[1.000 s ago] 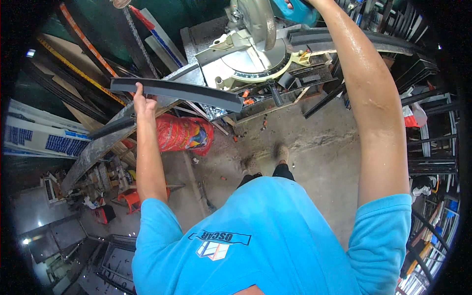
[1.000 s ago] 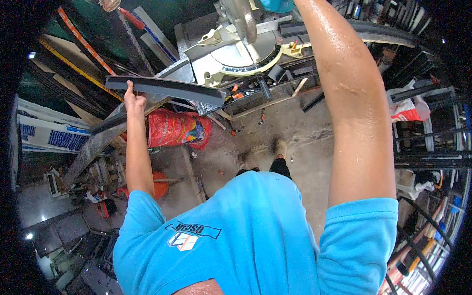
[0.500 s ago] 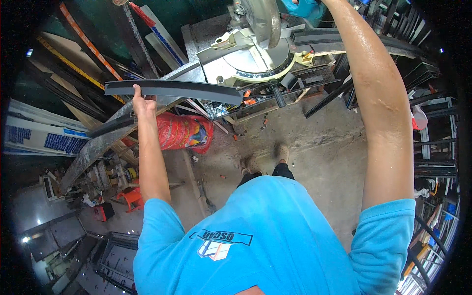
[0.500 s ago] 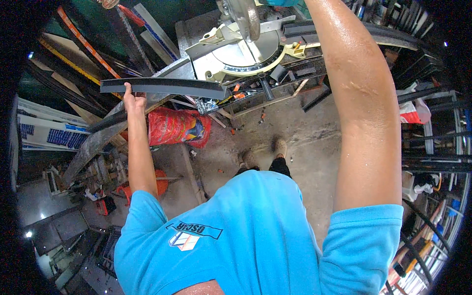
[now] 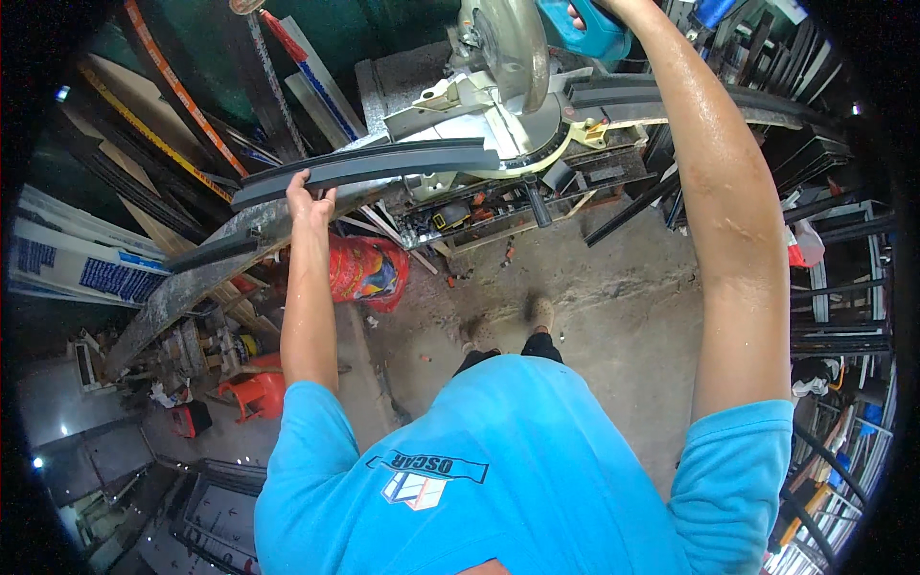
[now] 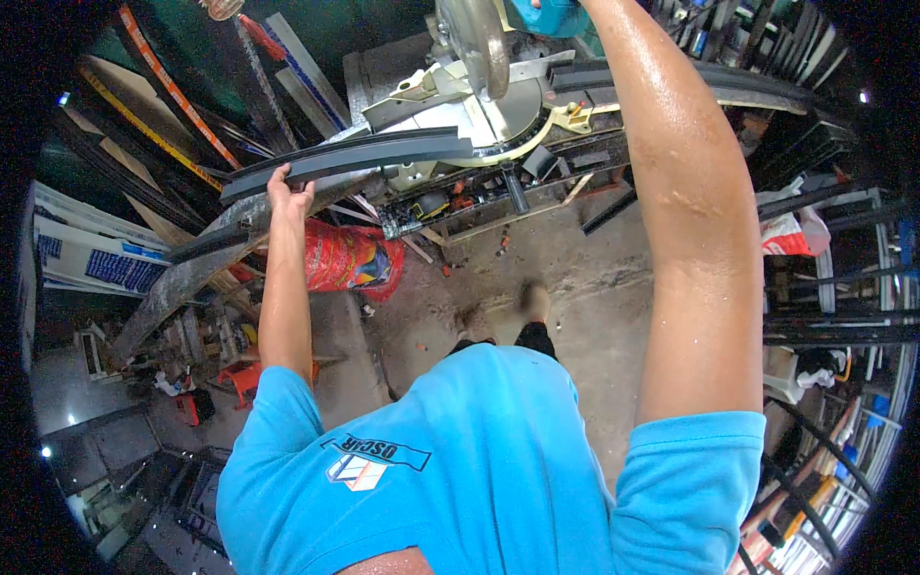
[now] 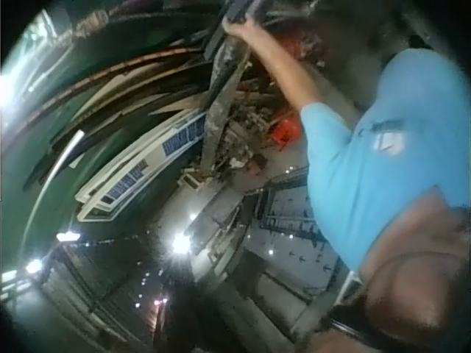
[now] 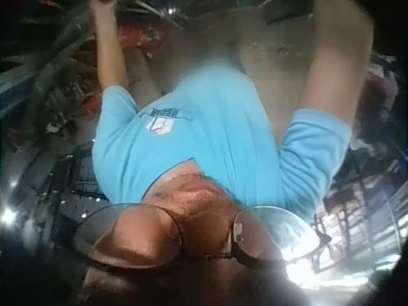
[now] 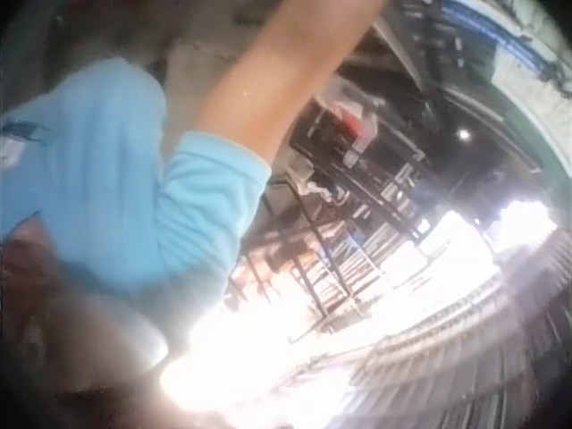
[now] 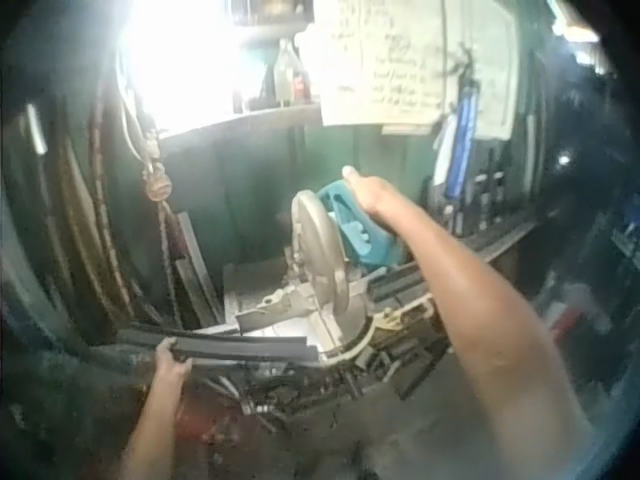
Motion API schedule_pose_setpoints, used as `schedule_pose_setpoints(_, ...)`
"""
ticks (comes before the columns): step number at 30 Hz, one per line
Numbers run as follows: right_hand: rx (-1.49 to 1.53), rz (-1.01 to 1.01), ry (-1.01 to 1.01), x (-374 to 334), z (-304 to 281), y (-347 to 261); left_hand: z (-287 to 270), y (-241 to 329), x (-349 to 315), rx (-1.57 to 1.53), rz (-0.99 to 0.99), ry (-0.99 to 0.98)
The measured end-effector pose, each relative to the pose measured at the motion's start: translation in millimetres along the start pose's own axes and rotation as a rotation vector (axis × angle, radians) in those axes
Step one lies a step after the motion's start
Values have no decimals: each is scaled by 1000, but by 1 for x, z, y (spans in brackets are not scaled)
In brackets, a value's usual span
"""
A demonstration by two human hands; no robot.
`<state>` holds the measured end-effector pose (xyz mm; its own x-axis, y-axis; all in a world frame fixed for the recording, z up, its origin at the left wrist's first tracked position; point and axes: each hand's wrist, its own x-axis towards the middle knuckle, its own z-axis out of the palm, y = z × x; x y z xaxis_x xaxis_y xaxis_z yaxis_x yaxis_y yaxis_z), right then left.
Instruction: The person uses a miter saw to cut a long black profile into several shorter segments. They repeatedly measure the profile with a tape measure, mark it with a square, and cut it using the saw. The cut pieces are set aside on the workbench.
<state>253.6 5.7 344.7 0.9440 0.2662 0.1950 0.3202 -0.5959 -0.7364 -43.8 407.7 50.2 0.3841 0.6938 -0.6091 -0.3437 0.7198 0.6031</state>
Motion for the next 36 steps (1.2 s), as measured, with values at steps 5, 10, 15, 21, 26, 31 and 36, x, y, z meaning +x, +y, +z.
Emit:
schedule_pose_setpoints(5, 25, 27, -19, -7, -1, -5, 18, -26, -1, 34, -50, 58)
schedule_pose_setpoints(10, -30, -22, -9, -7, 0, -10, 11, -33, 23, 78, -120, 73)
schedule_pose_setpoints(15, -8, -51, -30, -5, 5, -6, 29, -49, -39, 1010, 546, -141)
schedule_pose_setpoints(21, 56, -71, -47, -4, -10, -1, 79, -104, -82, 1802, 1425, -495)
schedule_pose_setpoints(26, 132, -47, -140, 12, -2, 18, 93, -120, -47, 1938, 1247, -599)
schedule_pose_setpoints(31, 246, 161, -325, -20, -6, 22, 93, -120, -49, 1834, 1267, -639)
schedule_pose_setpoints(36, 321, 203, -294, -56, -1, 14, 94, -125, -43, 1841, 1269, -617)
